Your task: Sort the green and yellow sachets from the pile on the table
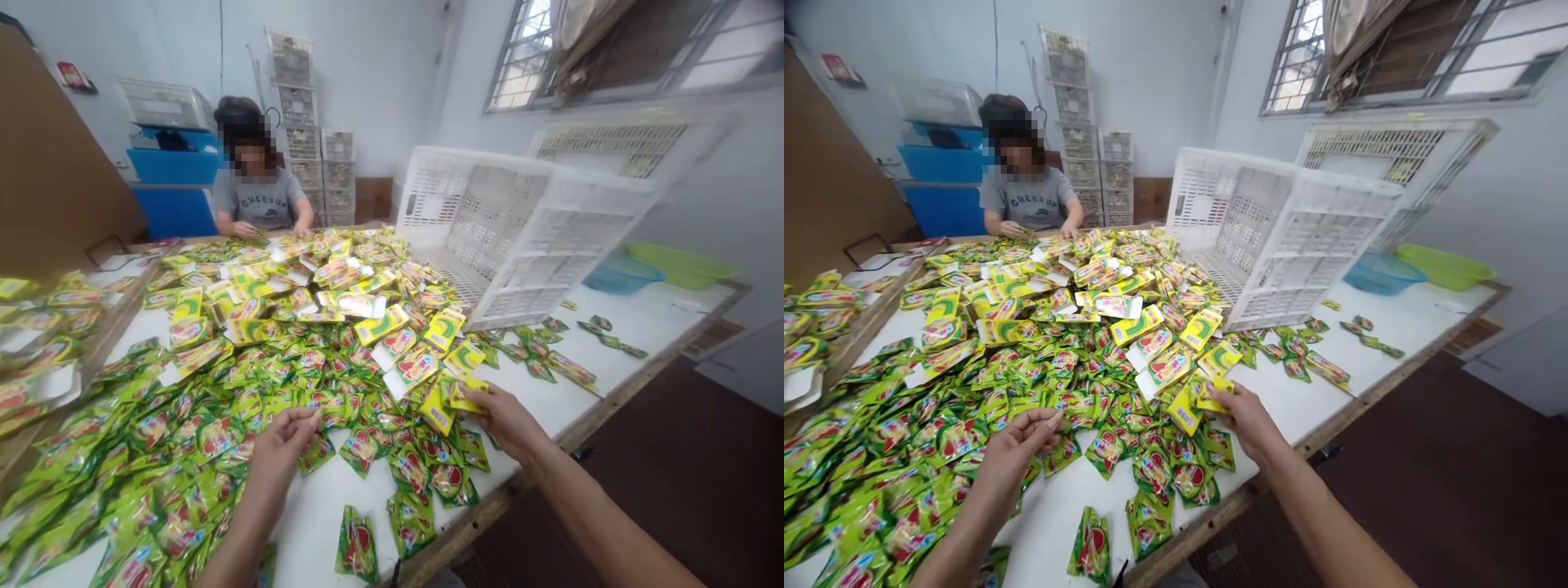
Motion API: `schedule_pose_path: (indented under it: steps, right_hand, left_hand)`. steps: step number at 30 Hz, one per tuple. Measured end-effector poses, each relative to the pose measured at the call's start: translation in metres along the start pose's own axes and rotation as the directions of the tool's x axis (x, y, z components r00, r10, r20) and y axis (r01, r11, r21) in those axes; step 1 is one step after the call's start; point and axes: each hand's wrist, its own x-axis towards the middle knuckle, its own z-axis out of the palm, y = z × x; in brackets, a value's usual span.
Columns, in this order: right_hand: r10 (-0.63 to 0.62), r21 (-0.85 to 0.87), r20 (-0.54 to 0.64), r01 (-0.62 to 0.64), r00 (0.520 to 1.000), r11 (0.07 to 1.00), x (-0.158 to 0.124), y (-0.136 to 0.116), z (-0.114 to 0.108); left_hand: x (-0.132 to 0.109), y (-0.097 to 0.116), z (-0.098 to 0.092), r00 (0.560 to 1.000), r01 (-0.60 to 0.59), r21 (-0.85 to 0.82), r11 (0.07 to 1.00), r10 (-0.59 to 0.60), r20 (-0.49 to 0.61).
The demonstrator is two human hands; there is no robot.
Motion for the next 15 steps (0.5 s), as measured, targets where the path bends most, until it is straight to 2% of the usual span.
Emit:
schedule_pose_path:
  steps: [2,4,7,11,13,15]
  right_hand:
    - [0.031,0.026,0.028,-0.032,0.999,0.999,0.005,0.009,0.001]
    - [0.019,0.049,0.112,-0.025,0.994,0.998,0.009,0.012,0.022]
    - [0.021,0.072,0.239,-0.039,0.971,0.997,0.015,0.008,0.075]
    - [-0.043,0.088,0.373,0.01,0.927,0.996,0.018,0.005,0.148]
    - [-0.041,0.119,0.425,-0.011,0.904,0.993,0.014,0.007,0.176]
    - [-0.056,0.197,0.482,-0.046,0.874,0.979,0.007,0.009,0.194]
  left_hand:
    - [-0.002,0.0,0.002,1.0,-0.003,-0.007,1.0,0.004,0.027]
    - [-0.004,0.001,0.002,0.999,-0.004,-0.011,1.0,0.004,0.044]
    - [-0.002,0.002,-0.005,0.999,-0.021,0.019,1.0,0.02,0.032]
    - [0.005,0.003,-0.019,0.993,-0.091,0.147,0.985,0.101,-0.063]
    - [0.007,0.001,-0.021,0.986,-0.132,0.281,0.951,0.154,-0.061]
    - [0.008,-0.004,-0.019,0.984,-0.146,0.431,0.891,0.177,-0.032]
